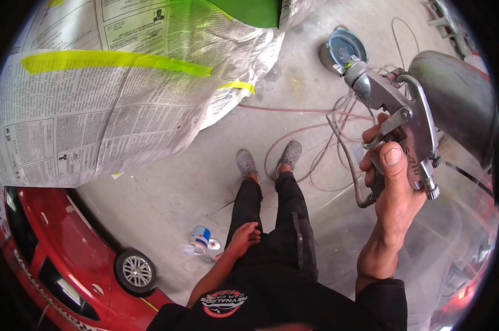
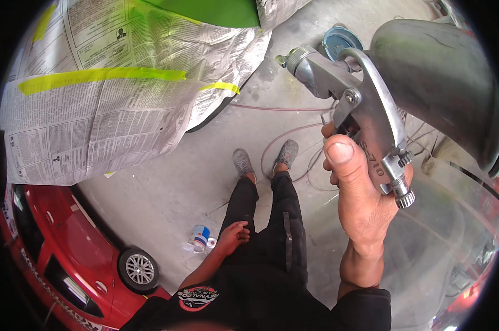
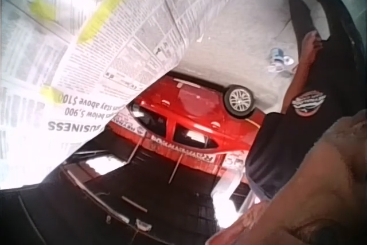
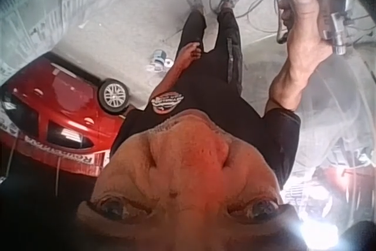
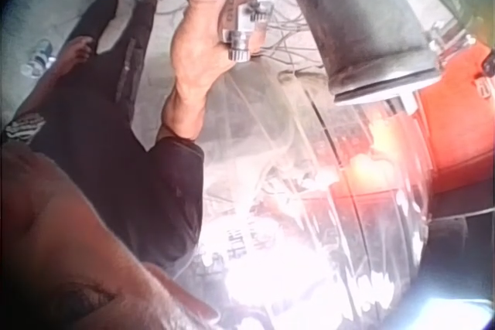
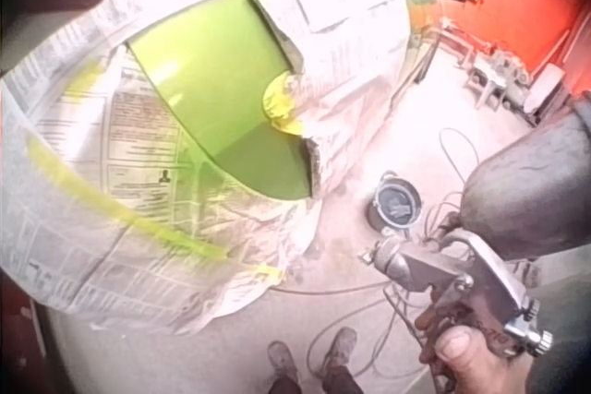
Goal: The recorder is preparing a paint sprayer by filling it with liquid and cleaning the nozzle.
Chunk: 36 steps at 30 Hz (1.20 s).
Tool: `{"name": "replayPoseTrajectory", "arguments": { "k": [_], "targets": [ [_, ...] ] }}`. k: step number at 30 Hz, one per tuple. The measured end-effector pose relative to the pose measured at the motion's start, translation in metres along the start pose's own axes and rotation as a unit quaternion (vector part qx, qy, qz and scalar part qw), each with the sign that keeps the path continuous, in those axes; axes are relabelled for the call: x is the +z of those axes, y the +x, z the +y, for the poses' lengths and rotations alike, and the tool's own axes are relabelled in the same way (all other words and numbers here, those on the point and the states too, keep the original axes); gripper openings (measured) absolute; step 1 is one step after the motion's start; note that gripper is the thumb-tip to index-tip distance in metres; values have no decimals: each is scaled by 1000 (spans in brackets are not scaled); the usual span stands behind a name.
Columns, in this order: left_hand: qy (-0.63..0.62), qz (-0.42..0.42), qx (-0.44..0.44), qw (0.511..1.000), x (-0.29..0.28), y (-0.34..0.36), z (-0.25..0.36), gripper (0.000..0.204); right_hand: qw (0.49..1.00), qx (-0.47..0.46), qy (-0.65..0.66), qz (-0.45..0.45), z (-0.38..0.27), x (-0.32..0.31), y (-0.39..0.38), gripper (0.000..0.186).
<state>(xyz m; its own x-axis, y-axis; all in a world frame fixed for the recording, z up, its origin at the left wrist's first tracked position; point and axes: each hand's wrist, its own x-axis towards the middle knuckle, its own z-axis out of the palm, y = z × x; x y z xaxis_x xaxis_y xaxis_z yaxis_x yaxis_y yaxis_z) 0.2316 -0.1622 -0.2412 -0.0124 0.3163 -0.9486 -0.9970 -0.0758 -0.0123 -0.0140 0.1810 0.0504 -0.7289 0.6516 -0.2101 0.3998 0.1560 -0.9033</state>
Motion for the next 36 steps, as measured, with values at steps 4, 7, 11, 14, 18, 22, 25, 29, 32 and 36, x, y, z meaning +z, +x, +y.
{"name": "replayPoseTrajectory", "arguments": {
  "k": [4,7,11,14,18,22,25,29,32,36],
  "targets": [
    [0,-4,4,1000,2,-1,1,27,1000,-17,1,21,0,4,0,71],
    [-5,-1,1,1000,4,-1,2,27,1000,-22,3,13,-1,3,0,71],
    [-4,5,0,1000,4,-2,4,27,999,-37,-5,-13,-1,1,1,70],
    [-6,5,-4,1000,5,-2,3,28,999,-45,-15,10,4,3,1,70],
    [-6,5,-5,1000,4,-2,2,32,998,-64,-18,16,12,9,-1,71],
    [-3,6,-13,1000,3,-2,3,31,993,-117,-16,-3,21,20,-4,73],
    [-12,3,-14,1000,1,-1,0,32,993,-110,-22,18,26,29,-9,75],
    [-8,2,-9,1000,-2,-1,-6,37,991,-124,-36,33,28,37,-11,73],
    [-1,-2,1,1000,-6,-3,-8,38,994,-104,-35,26,21,38,-12,70],
    [-6,-6,4,1000,-10,-3,-8,38,995,-93,-17,17,12,39,-13,67]
  ]
}}
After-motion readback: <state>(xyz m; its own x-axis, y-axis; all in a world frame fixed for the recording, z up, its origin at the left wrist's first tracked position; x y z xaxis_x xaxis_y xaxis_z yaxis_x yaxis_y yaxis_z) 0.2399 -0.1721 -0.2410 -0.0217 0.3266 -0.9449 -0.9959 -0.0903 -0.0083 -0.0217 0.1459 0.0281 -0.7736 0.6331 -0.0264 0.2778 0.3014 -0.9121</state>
